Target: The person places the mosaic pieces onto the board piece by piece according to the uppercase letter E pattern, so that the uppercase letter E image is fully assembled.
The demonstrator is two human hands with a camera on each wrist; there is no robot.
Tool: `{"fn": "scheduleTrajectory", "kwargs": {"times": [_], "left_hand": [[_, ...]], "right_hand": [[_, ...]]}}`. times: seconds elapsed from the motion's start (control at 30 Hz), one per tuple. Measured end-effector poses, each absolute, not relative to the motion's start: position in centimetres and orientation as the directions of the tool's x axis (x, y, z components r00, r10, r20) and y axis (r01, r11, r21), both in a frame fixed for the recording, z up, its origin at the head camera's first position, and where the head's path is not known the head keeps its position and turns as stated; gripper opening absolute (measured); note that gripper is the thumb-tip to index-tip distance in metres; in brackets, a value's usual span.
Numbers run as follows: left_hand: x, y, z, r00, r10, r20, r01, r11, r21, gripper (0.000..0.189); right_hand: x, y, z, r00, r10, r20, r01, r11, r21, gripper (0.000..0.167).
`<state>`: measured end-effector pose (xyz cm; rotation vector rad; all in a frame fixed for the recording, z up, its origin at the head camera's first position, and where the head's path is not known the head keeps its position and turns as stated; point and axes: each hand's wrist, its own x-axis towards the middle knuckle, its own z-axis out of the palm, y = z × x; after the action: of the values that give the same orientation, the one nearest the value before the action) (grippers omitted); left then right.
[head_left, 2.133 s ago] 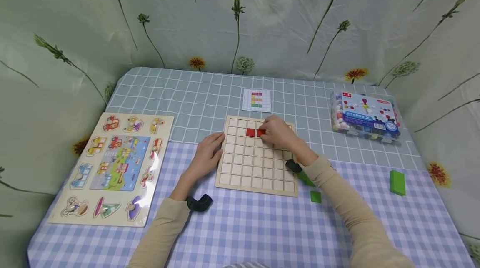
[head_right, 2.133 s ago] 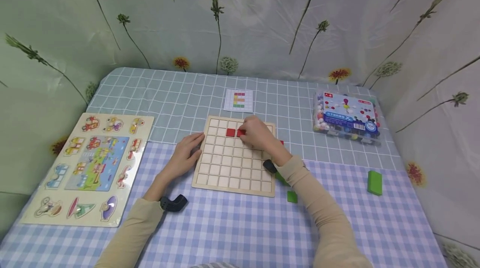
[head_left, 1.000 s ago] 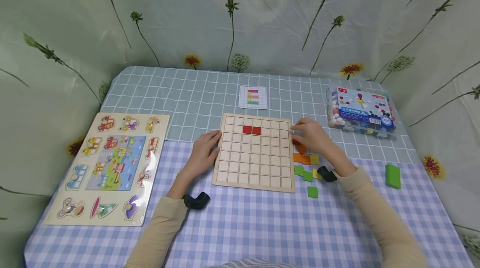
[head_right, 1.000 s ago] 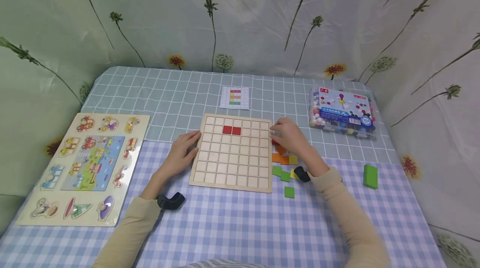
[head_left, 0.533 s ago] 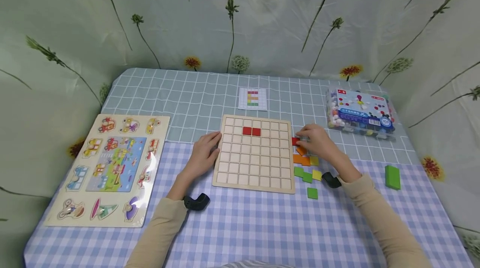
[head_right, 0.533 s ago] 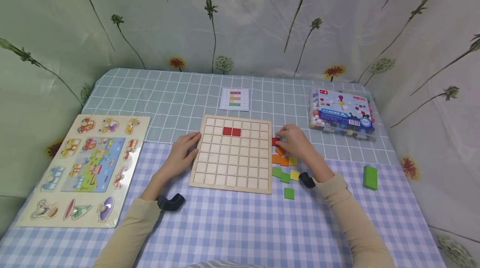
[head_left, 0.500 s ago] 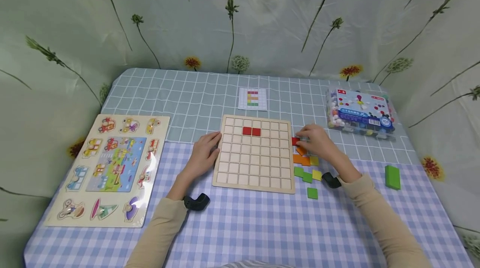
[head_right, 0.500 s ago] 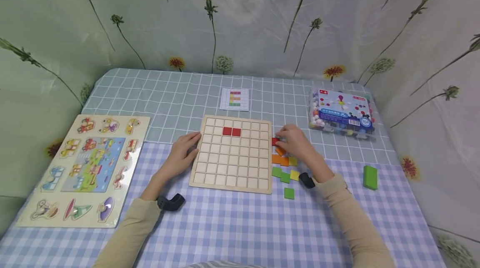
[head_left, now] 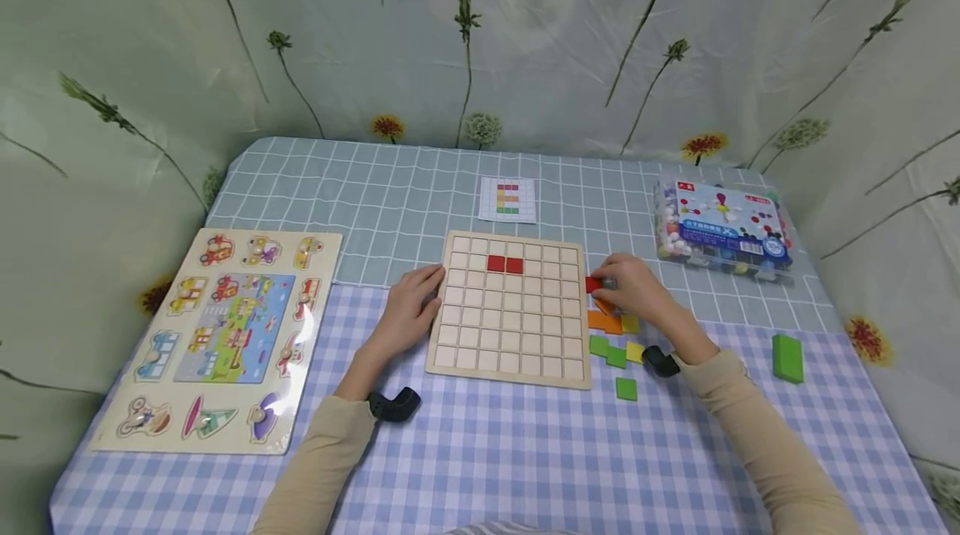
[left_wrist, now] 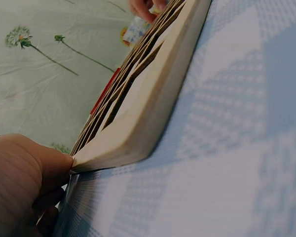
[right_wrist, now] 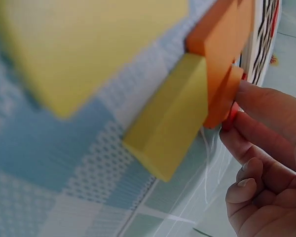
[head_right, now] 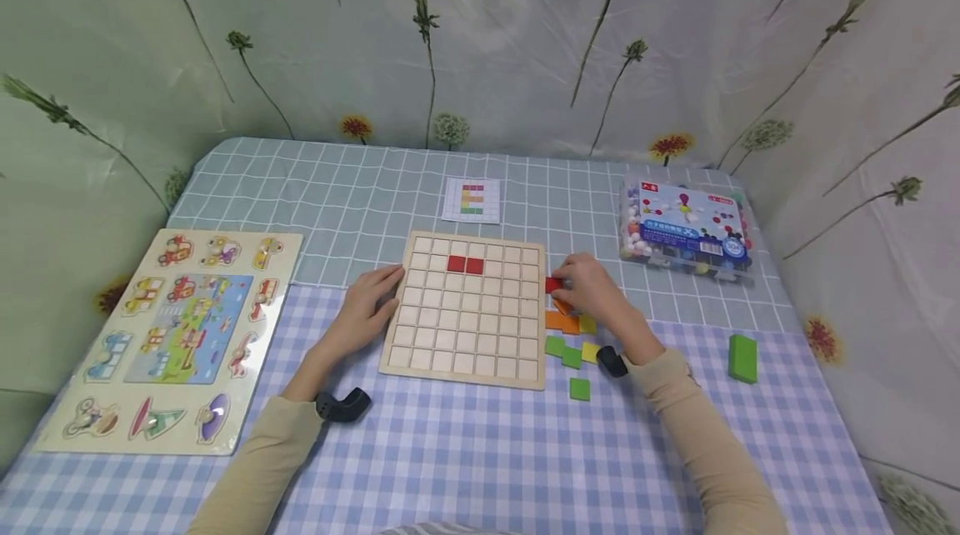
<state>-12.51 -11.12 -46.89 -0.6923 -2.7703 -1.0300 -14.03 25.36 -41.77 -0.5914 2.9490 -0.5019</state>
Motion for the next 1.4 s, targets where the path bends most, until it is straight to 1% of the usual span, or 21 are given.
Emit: {"fn": "scheduleTrajectory", "kwargs": {"times": [0.17, 0.47, 0.63, 1.07, 1.23, 1.4], "left_hand": [[-12.5, -11.0, -46.7, -0.885, 0.389, 0.254, 0.460, 0.660, 0.594, 0.046], [-12.6, -11.0, -46.6, -0.888, 0.386, 0.248, 0.454, 0.662, 0.596, 0.046], [-12.4, -11.0, -46.7, -0.893, 0.379, 0.242, 0.445, 0.661, 0.604, 0.046], [-12.2, -11.2, -46.7, -0.902, 0.367, 0.228, 0.426, 0.669, 0.610, 0.047], [-12.3, -11.1, -46.7, -0.899, 0.374, 0.230, 0.433, 0.666, 0.607, 0.047], [-12.3, -11.1, -46.6, -0.900, 0.373, 0.226, 0.429, 0.668, 0.607, 0.046]], "right_hand": [[-14.1, 25.6, -41.5, -0.921, -0.390, -0.015, -0.366, 0.876, -0.315, 0.024], [-14.5, 25.0, -41.0, -0.912, -0.410, 0.033, -0.396, 0.855, -0.334, 0.025], [-15.1, 23.6, -40.6, -0.899, -0.435, 0.042, -0.421, 0.837, -0.349, 0.026], [-16.7, 19.2, -40.1, -0.860, -0.508, 0.052, -0.495, 0.805, -0.328, 0.026], [-17.2, 18.4, -40.6, -0.839, -0.536, 0.089, -0.534, 0.781, -0.324, 0.024], [-17.5, 17.9, -41.0, -0.831, -0.548, 0.090, -0.546, 0.775, -0.318, 0.025]]}}
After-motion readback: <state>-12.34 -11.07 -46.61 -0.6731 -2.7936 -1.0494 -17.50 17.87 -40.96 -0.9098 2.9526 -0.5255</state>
